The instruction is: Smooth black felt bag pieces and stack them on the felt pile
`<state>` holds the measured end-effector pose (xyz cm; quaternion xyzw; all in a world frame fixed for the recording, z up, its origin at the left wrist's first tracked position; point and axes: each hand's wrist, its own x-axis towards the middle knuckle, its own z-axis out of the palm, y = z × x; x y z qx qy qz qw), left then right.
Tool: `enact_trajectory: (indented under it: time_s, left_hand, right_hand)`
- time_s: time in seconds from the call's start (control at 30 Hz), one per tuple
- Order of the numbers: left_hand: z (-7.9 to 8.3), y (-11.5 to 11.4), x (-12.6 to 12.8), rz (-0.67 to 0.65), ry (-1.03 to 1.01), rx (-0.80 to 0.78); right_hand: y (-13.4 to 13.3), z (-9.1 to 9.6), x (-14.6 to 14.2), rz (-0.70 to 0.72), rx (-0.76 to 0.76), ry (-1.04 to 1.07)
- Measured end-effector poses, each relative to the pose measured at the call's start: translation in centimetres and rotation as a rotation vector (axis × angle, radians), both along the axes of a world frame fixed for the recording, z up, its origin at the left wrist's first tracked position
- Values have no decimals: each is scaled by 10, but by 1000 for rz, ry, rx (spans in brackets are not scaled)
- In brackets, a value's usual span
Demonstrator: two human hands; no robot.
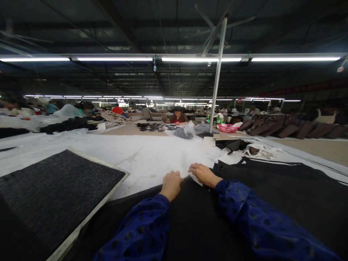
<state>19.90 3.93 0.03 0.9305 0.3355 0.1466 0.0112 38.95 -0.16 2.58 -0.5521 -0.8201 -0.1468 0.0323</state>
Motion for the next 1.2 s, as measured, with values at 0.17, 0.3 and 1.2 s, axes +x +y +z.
enact_trajectory:
  time_s: [0.17,0.3,1.2]
  left_hand:
    - [0,-1,0,-8,-12,-22]
    - [2,4,-5,27,-21,-98]
    - [0,-5,-101,-42,-33,-22]
  right_hand:
    - [0,4,-14,67,-100,251]
    - [-1,-5,-16,48,-136,306]
    - [-7,15,-68,39,-325,-184]
